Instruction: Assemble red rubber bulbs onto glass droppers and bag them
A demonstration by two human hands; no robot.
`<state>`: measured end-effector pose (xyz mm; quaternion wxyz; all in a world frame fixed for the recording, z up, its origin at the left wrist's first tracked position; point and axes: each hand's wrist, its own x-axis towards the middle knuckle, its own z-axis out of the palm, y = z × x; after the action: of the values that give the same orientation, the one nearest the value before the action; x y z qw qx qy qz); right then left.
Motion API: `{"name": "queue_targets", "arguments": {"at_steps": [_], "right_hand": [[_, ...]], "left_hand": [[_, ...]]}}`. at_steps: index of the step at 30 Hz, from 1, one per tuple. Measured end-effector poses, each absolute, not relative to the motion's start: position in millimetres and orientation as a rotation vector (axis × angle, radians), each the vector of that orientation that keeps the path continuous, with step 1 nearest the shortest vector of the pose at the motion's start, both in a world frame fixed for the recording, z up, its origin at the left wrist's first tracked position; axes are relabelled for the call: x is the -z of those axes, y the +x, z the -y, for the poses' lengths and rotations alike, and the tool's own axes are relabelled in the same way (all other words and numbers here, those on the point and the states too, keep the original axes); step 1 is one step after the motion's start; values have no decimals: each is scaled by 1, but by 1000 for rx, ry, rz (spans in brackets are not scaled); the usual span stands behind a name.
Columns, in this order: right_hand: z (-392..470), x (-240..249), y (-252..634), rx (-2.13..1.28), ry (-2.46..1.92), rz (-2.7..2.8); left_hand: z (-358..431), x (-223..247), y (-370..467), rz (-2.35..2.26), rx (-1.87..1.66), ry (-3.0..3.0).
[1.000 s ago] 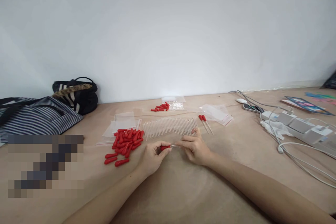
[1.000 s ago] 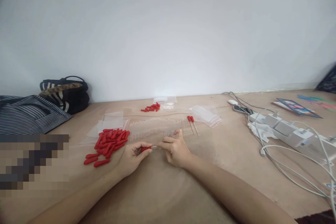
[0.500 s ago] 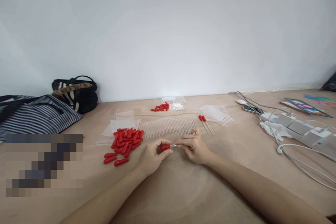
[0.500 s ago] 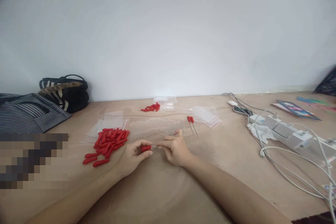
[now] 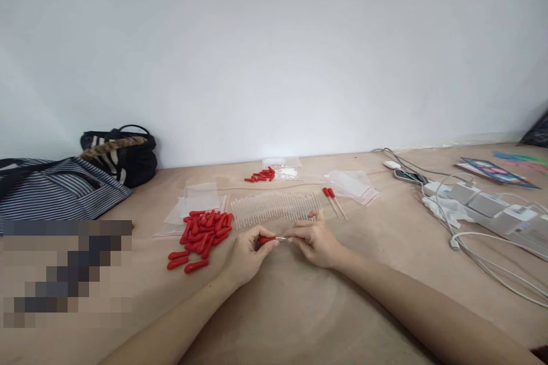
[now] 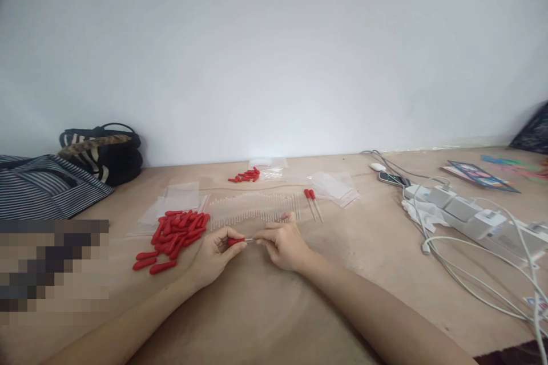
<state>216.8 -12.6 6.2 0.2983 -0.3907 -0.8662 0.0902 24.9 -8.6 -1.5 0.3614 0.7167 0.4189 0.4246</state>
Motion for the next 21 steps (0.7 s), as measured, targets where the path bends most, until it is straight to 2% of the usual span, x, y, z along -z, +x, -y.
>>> {"name": "queue_targets", "arguments": {"at_steps": [9, 14, 21], "right_hand": [[12, -4, 219, -106, -1064, 2346], [10, -4, 221, -115, -1139, 2292], [-21, -11, 263, -100, -1840, 1721]], "left_hand": [[9, -2, 26, -1078, -1053, 1790], [9, -3, 19, -1203, -936, 1983], [-1, -34, -21, -1837, -787, 2525]]}}
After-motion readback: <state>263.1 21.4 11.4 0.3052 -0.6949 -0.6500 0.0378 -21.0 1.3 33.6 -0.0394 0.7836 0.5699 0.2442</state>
